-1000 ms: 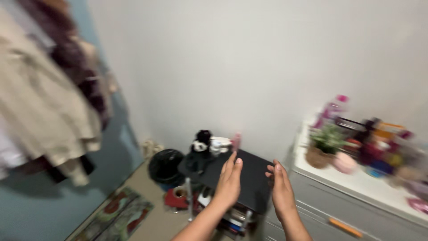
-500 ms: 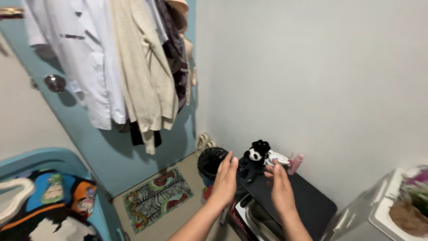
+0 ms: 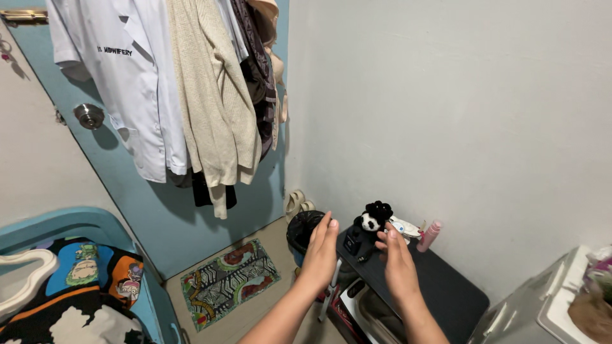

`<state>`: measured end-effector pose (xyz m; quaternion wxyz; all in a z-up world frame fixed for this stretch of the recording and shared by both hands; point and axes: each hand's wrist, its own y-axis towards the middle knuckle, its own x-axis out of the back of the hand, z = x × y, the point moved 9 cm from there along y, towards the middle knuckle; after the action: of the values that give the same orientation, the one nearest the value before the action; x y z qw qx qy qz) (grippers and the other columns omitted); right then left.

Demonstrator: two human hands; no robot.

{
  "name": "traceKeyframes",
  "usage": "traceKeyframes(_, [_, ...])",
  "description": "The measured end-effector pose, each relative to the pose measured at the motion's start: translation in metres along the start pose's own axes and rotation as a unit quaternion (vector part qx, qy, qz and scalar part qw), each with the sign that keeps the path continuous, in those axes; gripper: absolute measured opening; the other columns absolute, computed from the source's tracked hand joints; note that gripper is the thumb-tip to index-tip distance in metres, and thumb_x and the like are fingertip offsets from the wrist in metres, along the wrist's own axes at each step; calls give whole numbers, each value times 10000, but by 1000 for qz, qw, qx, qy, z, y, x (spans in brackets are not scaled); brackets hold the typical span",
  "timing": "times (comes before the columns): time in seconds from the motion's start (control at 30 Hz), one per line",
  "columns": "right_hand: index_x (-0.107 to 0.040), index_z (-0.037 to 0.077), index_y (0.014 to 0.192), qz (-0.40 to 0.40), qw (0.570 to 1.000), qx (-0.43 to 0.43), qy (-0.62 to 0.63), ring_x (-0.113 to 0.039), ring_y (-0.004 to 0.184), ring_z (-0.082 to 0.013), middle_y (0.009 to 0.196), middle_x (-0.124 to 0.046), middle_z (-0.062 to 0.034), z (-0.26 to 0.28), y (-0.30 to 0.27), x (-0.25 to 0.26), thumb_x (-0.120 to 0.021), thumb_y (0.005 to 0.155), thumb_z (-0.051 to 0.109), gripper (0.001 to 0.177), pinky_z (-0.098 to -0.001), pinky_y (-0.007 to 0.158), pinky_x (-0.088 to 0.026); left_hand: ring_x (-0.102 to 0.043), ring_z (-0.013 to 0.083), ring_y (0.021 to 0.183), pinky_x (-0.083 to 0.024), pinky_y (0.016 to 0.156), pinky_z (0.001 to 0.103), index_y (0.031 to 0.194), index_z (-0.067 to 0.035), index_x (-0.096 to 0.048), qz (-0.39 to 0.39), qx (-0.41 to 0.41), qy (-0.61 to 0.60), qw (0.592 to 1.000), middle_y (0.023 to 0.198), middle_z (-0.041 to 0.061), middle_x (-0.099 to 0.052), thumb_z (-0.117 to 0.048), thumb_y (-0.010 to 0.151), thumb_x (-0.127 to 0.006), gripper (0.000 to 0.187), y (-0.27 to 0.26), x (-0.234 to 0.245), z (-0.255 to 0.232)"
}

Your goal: The person moves various personal care items and a cable from a small black table to a white plastic drawer unit. They pick up a jar, a dark bottle, a pink bottle, a black cable, and small white jars, placing them on the drawer unit one by one.

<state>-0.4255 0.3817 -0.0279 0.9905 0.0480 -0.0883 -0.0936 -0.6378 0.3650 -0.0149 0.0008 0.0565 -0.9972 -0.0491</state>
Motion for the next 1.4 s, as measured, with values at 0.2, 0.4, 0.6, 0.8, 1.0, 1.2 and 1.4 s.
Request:
traceKeyframes(0.2, [-468, 85, 1526, -13, 1000, 6, 2, -615, 1195, -230, 1364, -643, -135, -4, 18, -1, -334, 1019, 541, 696, -379, 1006, -461, -364, 298, 1490, -274, 1195, 368, 1552, -109, -390, 10, 3, 4, 1000, 1604, 152, -383, -586, 985, -317, 745, 19, -1, 1])
traceKeyframes(0.4, [-456, 84, 1529, -19, 999, -9, 25, -598, 1207, -223, 1377, -630, -128, -6, 40, 1, -350, 1009, 554, 708, -375, 1028, -442, -380, 310, 1488, -285, 1200, 376, 1538, -65, -398, 15, -38, -5, 999, 1593, 176, -406, -585, 999, -327, 753, 43, -9, -2])
traceKeyframes(0.6, [-449, 65, 1530, -22, 1000, 9, 14, -592, 1200, -229, 1389, -622, -136, -8, 69, 3, -345, 1007, 558, 726, -385, 1013, -450, -401, 313, 1476, -302, 1196, 379, 1547, -81, -391, 19, -15, -1, 1000, 1591, 181, -391, -590, 994, -320, 755, 73, -20, 9])
traceKeyframes(0.8, [-439, 64, 1529, -19, 1000, 6, 10, -602, 1198, -215, 1386, -623, -128, -26, 113, 7, -339, 1011, 559, 724, -362, 1009, -461, -336, 306, 1502, -252, 1204, 380, 1544, -89, -404, 20, -12, 16, 1000, 1600, 159, -401, -590, 996, -316, 748, 110, -37, 20])
traceKeyframes(1.0, [-458, 69, 1515, -18, 999, 9, 35, -608, 1188, -224, 1367, -631, -131, -39, 167, 9, -362, 1002, 553, 712, -361, 992, -460, -372, 295, 1486, -278, 1203, 369, 1541, -98, -410, 16, -4, 27, 1000, 1594, 152, -403, -604, 988, -296, 758, 160, -55, 28])
traceKeyframes(1.2, [-463, 71, 1515, -4, 1000, 17, 10, -624, 1186, -229, 1347, -647, -133, -34, 204, 5, -336, 1013, 561, 713, -363, 997, -478, -337, 288, 1511, -248, 1214, 369, 1543, -89, -404, 8, 5, 31, 999, 1607, 149, -396, -602, 994, -303, 758, 197, -58, 28])
traceKeyframes(1.4, [-435, 85, 1528, -1, 999, -21, 26, -594, 1216, -235, 1386, -606, -124, -31, 221, 2, -338, 1002, 552, 710, -393, 1022, -456, -332, 278, 1515, -247, 1215, 368, 1540, -97, -410, 10, 14, 32, 999, 1612, 138, -400, -611, 984, -294, 766, 216, -63, 22])
